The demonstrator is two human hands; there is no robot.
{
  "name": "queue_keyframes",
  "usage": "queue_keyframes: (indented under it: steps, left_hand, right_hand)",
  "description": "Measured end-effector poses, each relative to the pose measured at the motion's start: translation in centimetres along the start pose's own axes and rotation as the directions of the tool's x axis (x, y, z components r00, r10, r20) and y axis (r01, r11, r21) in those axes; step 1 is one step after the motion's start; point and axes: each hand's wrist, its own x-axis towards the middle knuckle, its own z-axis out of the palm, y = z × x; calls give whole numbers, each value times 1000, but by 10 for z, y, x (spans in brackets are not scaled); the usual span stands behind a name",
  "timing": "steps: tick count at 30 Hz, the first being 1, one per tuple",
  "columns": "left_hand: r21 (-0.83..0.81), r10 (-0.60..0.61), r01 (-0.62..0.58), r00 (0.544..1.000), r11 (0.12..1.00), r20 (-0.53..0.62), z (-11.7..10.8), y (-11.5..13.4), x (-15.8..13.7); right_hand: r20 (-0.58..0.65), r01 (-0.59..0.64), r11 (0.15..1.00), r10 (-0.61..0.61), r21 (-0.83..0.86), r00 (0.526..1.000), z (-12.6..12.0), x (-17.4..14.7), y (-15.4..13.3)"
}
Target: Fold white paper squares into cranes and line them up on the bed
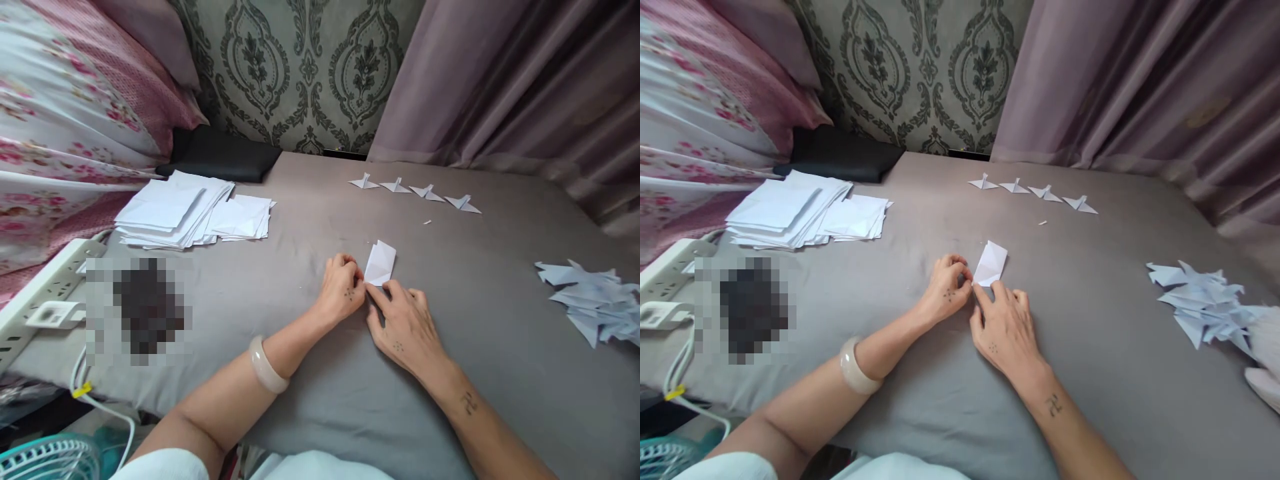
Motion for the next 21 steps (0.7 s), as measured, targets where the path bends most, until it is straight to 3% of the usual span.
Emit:
queue_keyframes:
  steps: [4,9,21]
  left_hand:
    - [-1,15,-15,1000,1000,27,-2,-1,0]
    - [7,68,-68,997,998,39,-4,-3,0]
    - [60,139,-143,988,988,69,-2,-6,-1]
  right_hand:
    - [-8,13,1000,-13,-3,1000,1,1,3]
    - [-105,4,1000,-4,-2,994,8,0,10]
    - [-221,-175,983,183,53,958,26,-8,16]
